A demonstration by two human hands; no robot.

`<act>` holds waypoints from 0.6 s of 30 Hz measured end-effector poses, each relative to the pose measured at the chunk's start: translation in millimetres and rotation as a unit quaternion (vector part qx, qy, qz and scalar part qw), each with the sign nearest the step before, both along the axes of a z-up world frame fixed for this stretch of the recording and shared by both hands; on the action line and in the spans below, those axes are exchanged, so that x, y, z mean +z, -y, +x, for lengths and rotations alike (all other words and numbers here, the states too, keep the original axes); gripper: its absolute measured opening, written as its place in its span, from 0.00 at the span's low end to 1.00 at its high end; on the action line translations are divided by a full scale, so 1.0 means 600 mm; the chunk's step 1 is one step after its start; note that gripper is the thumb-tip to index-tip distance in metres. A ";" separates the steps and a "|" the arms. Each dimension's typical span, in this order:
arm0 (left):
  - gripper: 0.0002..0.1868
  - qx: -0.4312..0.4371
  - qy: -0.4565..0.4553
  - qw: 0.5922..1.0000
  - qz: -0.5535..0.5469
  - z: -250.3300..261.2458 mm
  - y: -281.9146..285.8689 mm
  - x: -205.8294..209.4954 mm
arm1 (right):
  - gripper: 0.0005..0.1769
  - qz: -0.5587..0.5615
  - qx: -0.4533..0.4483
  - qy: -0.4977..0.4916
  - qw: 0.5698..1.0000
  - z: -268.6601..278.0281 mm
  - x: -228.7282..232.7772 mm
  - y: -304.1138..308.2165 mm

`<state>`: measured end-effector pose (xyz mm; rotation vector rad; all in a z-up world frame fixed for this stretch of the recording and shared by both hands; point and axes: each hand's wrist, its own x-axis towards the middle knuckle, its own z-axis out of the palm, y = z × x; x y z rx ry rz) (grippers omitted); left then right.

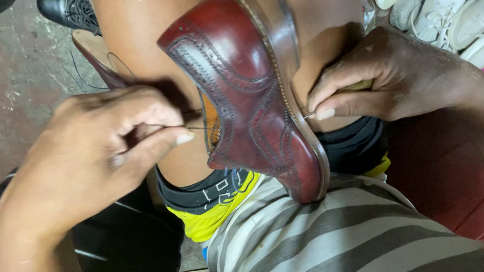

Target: The person sews the sole of a brown leather shoe using a needle and thread. They repeatedly push the needle through the shoe's edge and pull the thread tight to secure the sole.

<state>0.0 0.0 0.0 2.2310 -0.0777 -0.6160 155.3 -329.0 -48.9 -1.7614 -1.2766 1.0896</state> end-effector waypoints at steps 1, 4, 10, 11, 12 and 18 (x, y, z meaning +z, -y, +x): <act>0.07 0.018 0.024 0.998 -0.046 -0.007 -0.005 -0.001 | 0.07 0.001 -0.006 -0.009 1.000 -0.003 0.002 0.001; 0.10 0.113 0.030 0.960 -0.255 -0.020 -0.015 -0.012 | 0.08 0.002 -0.017 -0.028 0.999 -0.008 0.007 0.005; 0.12 0.300 -0.132 0.781 -0.531 -0.021 0.017 -0.052 | 0.09 -0.007 -0.016 -0.023 1.000 -0.009 0.014 -0.002; 0.13 0.321 -0.159 0.820 -0.447 -0.022 0.030 -0.050 | 0.10 0.001 -0.019 -0.024 1.000 -0.010 0.015 -0.002; 0.15 0.339 -0.183 0.850 -0.358 -0.022 0.042 -0.046 | 0.10 0.010 -0.021 -0.024 0.999 -0.010 0.016 -0.001; 0.09 0.170 -0.055 0.972 -0.150 -0.008 0.070 -0.011 | 0.08 0.018 -0.020 -0.037 0.999 -0.010 0.019 -0.002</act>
